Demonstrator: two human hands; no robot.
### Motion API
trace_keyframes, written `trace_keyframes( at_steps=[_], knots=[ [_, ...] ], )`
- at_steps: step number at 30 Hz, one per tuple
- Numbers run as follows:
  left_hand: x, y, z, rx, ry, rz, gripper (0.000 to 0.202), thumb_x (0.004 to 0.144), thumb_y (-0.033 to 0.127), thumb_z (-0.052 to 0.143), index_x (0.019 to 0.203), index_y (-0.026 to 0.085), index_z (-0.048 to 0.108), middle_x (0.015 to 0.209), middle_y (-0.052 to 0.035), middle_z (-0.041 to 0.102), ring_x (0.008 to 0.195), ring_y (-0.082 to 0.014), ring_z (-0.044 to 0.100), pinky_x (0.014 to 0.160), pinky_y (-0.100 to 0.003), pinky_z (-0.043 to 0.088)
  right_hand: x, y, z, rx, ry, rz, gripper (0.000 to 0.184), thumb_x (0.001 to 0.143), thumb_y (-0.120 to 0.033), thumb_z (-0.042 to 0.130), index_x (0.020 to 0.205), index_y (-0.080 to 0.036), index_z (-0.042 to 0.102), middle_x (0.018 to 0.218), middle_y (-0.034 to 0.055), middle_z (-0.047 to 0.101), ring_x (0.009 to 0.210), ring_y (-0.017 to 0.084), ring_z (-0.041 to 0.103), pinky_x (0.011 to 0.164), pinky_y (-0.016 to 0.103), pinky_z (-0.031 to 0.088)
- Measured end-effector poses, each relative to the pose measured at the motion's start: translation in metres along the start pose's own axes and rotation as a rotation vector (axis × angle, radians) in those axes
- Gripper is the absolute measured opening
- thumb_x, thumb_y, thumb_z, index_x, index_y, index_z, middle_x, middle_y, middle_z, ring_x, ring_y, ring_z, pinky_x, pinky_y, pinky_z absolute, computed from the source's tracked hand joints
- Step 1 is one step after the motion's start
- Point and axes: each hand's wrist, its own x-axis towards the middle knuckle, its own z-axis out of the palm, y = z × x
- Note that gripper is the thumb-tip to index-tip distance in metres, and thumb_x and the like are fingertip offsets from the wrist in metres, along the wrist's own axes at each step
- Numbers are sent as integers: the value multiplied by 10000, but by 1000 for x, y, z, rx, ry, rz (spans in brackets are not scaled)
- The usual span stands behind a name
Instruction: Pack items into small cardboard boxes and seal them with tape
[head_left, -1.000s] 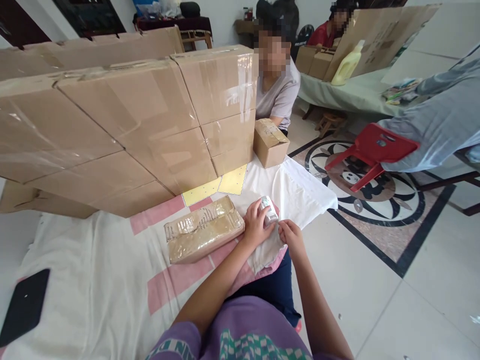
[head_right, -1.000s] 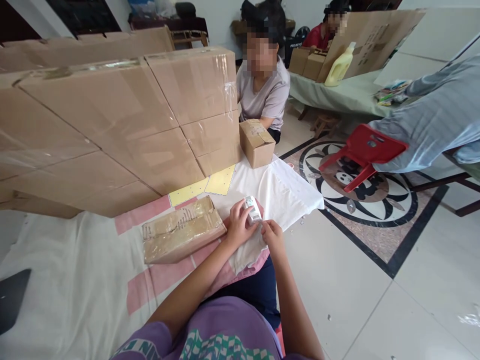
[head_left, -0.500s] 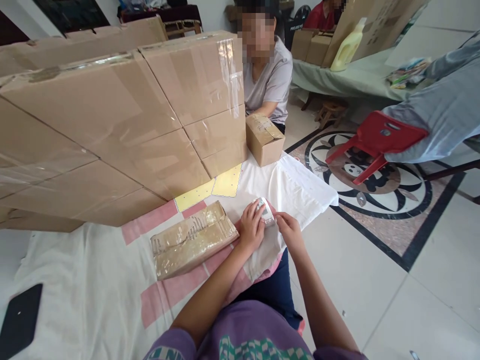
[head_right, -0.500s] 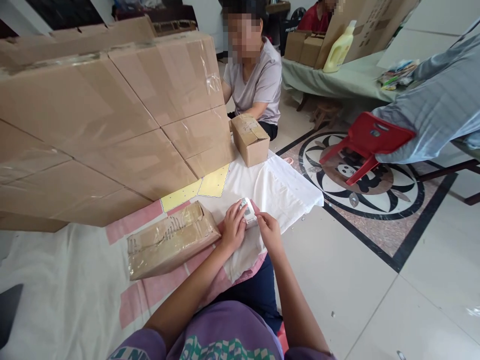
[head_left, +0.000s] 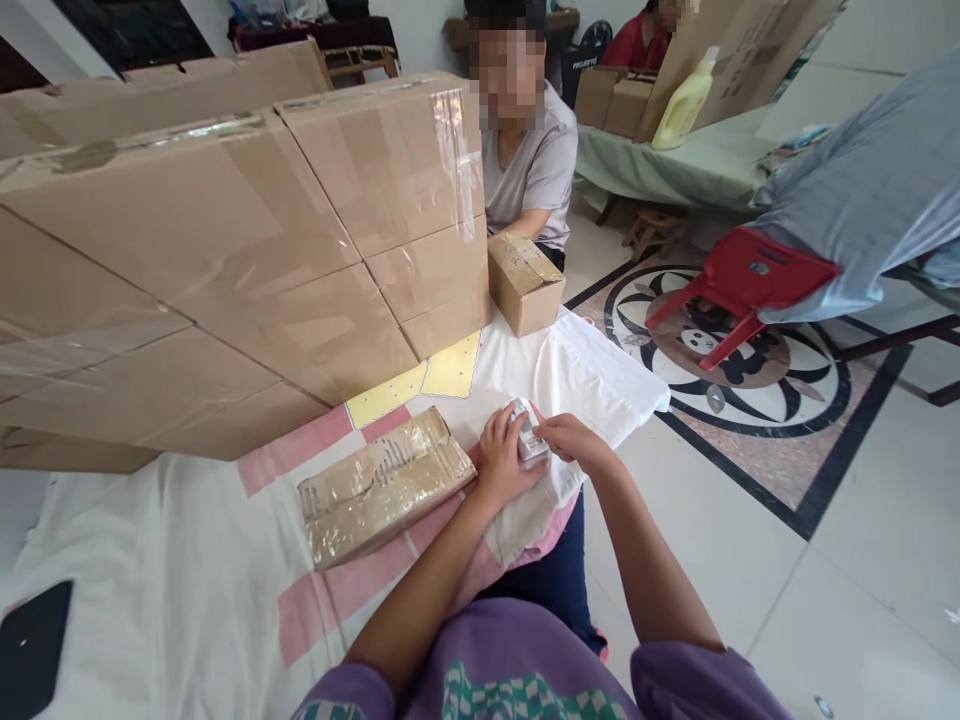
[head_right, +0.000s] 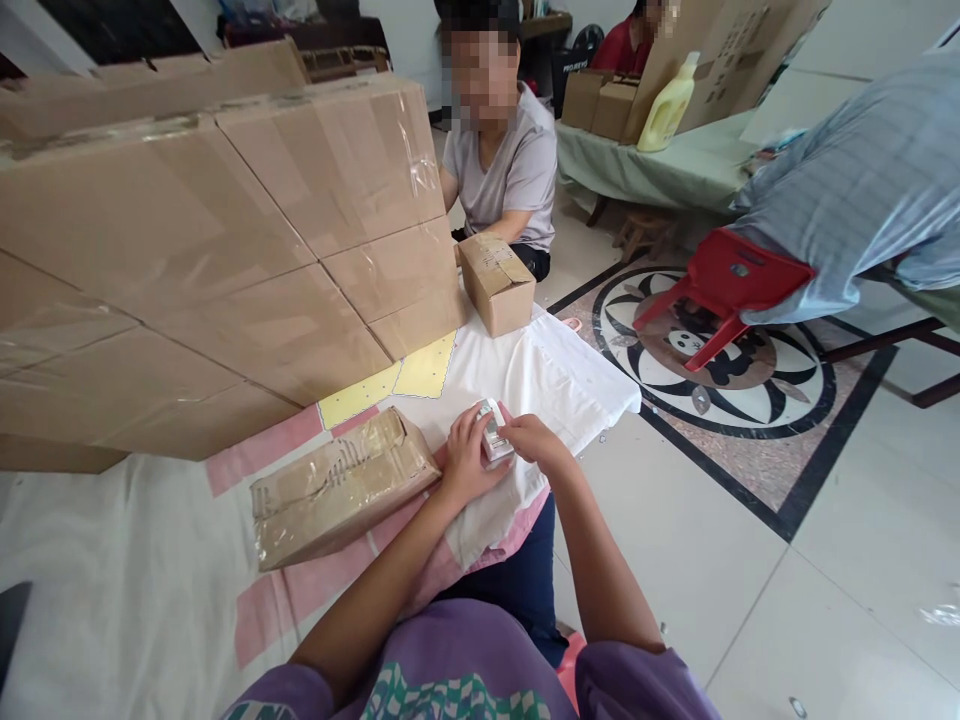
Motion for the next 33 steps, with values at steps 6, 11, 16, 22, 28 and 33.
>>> trace_keyframes(
  at_steps=[6, 11, 16, 22, 28, 33],
  knots=[
    [0, -3, 9, 86, -12, -28, 810, 732, 251, 761, 1460, 205, 410, 1566, -128, 387, 1416, -352, 372, 1177, -540, 356, -2, 0, 4, -27, 31, -1, 346, 785, -255, 653, 535, -211, 418, 385, -89, 317, 377, 45, 223, 410, 240, 132],
    [0, -2, 8, 80, -14, -17, 797, 750, 266, 763, 1458, 212, 402, 1567, -122, 389, 1421, -341, 367, 1192, -534, 339, -8, 1, 7, -25, 59, -24, 371, 817, -324, 623, 554, -224, 382, 408, -95, 285, 387, 48, 210, 418, 247, 130],
    [-1, -3, 7, 72, -15, 2, 817, 769, 281, 753, 1484, 203, 367, 1580, -129, 375, 1431, -337, 361, 1201, -524, 324, -20, 5, 15, -51, 103, -60, 361, 839, -399, 581, 585, -221, 396, 444, -89, 296, 413, 57, 233, 436, 249, 148],
    [-1, -2, 6, 84, -20, -12, 852, 771, 279, 741, 1512, 196, 329, 1576, -136, 391, 1418, -344, 384, 1177, -529, 345, -30, 25, 20, -138, 188, -113, 367, 847, -450, 545, 608, -223, 384, 487, -78, 326, 468, 75, 287, 473, 248, 205],
    [0, -1, 6, 79, -11, -3, 772, 804, 296, 706, 1489, 189, 365, 1573, -137, 397, 1417, -340, 387, 1170, -520, 348, -27, 38, 21, -199, 230, -135, 368, 856, -449, 535, 608, -218, 391, 533, -67, 335, 507, 90, 333, 500, 253, 237],
    [-1, -1, 4, 70, -28, -20, 772, 803, 306, 714, 1487, 198, 371, 1578, -133, 393, 1413, -347, 392, 1161, -521, 353, -30, 41, 22, -154, 168, -107, 398, 856, -518, 548, 625, -214, 437, 531, -61, 360, 477, 85, 323, 474, 251, 232]
  ],
)
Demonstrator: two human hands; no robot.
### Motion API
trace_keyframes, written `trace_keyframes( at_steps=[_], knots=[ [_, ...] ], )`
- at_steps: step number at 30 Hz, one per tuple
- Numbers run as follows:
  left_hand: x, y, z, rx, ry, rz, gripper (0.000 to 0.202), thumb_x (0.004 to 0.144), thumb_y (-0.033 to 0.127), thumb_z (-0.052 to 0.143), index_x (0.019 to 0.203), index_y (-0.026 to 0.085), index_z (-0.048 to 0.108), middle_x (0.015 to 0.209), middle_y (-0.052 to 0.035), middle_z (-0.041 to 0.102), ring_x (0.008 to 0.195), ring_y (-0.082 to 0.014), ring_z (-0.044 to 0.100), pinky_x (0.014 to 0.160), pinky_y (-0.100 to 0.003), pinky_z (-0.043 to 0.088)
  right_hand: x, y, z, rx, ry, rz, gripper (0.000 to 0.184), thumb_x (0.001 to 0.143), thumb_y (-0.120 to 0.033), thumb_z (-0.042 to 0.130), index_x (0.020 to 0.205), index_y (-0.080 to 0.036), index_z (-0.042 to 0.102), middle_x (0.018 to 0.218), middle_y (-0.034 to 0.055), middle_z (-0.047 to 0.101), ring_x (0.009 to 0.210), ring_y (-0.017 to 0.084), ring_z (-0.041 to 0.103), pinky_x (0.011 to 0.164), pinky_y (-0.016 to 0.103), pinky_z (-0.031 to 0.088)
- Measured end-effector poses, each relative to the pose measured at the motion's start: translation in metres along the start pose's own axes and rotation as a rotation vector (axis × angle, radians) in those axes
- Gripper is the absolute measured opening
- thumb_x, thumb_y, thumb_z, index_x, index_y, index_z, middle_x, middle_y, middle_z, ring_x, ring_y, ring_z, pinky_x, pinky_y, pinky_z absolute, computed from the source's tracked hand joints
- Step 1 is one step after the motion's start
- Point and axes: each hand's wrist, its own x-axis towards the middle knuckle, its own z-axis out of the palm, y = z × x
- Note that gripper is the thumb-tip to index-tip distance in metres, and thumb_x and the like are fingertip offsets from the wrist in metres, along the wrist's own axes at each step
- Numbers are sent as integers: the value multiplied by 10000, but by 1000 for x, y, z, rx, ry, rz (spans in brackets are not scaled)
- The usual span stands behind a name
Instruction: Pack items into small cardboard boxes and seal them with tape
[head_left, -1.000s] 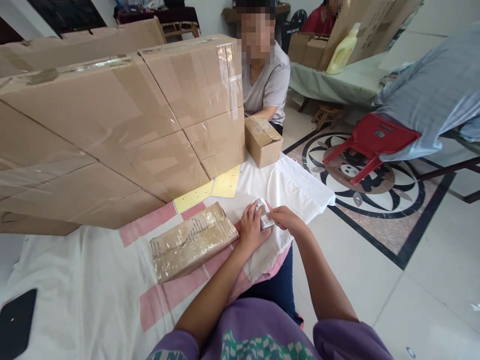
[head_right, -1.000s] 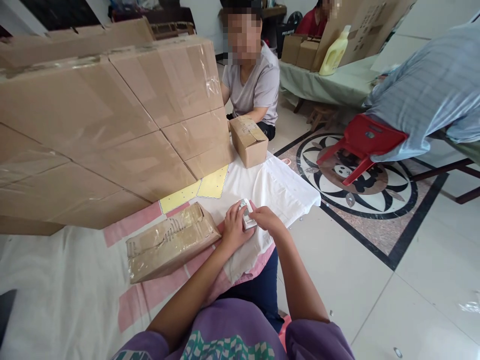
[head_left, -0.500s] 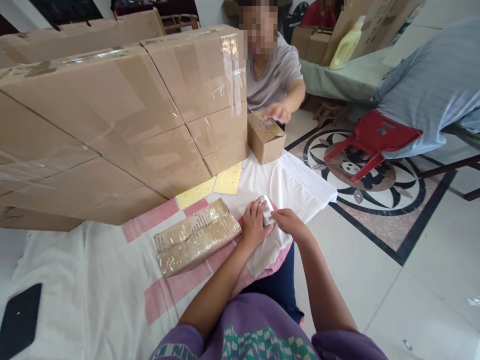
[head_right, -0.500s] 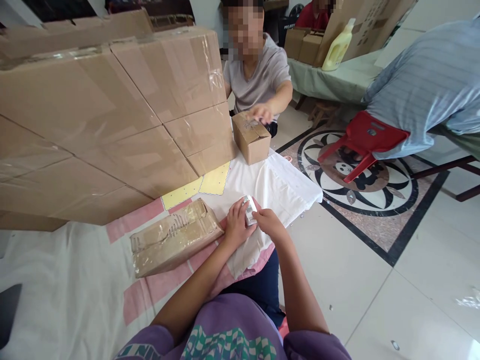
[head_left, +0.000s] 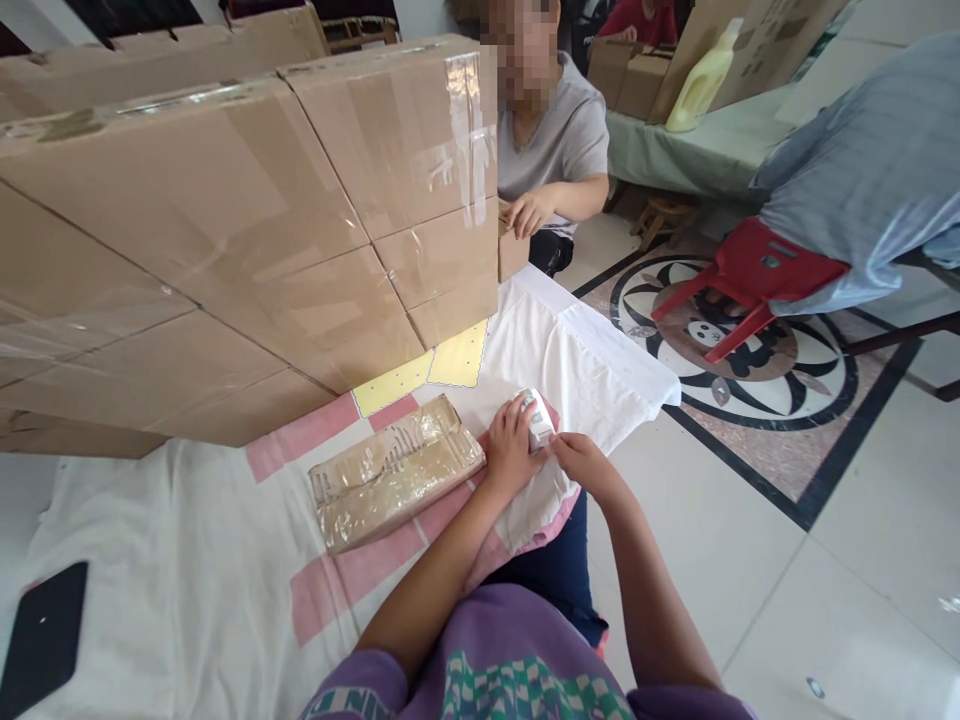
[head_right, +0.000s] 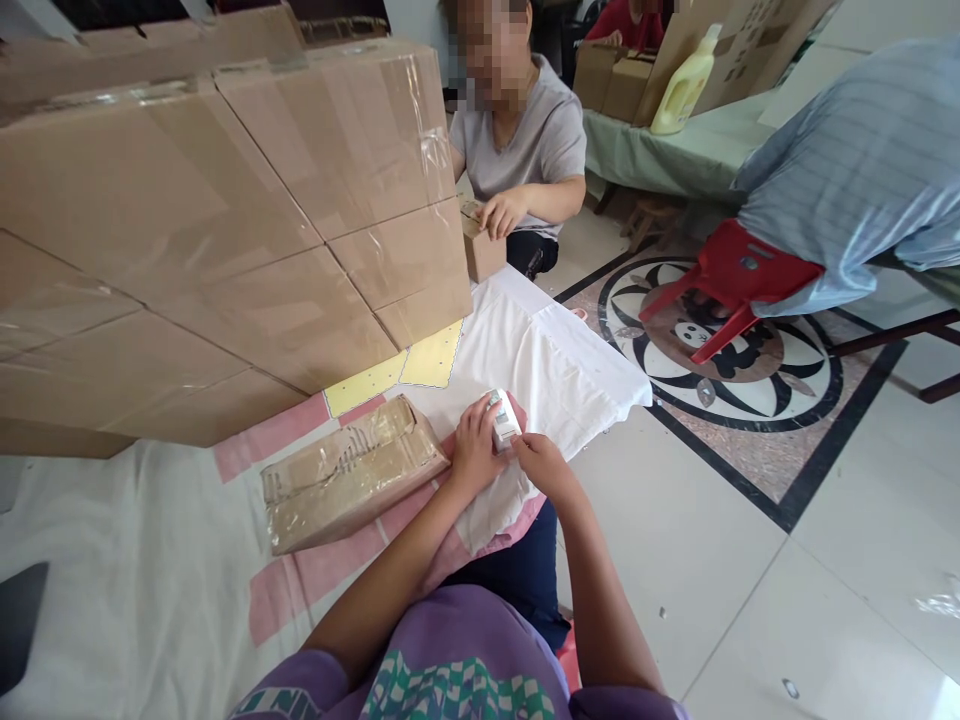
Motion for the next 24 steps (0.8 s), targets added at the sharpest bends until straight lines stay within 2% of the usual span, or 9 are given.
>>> trace_keyframes(
  at_steps=[4, 9, 14, 20, 24],
  knots=[
    [0, 0, 1, -11, 15, 8, 785, 809, 361, 729, 1488, 204, 366, 1570, -142, 400, 1413, -345, 393, 1166, -521, 349, -6, 4, -2, 191, -94, 104, 476, 831, -645, 553, 705, -186, 566, 440, -79, 345, 407, 77, 265, 437, 253, 181],
    [1, -1, 4, -2, 34, 11, 727, 832, 337, 701, 1471, 201, 383, 1555, -145, 419, 1398, -343, 411, 1157, -528, 359, -7, 9, 2, 251, -90, 77, 487, 807, -616, 588, 817, -138, 681, 444, -65, 419, 404, 72, 276, 436, 252, 161],
    [1, -1, 3, 15, 12, 6, 839, 758, 282, 759, 1492, 207, 360, 1561, -152, 408, 1411, -336, 398, 1157, -528, 376, -5, 12, 6, 223, -54, -19, 350, 776, -508, 621, 707, -164, 629, 488, -90, 325, 456, 67, 261, 458, 242, 170],
    [1, 1, 3, 30, 31, 15, 769, 822, 369, 721, 1484, 193, 370, 1550, -155, 420, 1417, -323, 397, 1170, -519, 365, -8, 15, 3, 168, -21, -8, 352, 813, -519, 557, 667, -199, 534, 475, -97, 276, 458, 78, 235, 465, 248, 156],
    [1, 1, 3, 41, -2, -9, 788, 811, 353, 724, 1494, 203, 362, 1568, -148, 400, 1420, -340, 396, 1156, -531, 374, -2, 27, 5, 101, -4, -28, 318, 810, -465, 539, 650, -191, 550, 504, -84, 304, 491, 83, 270, 494, 244, 188]
  ],
)
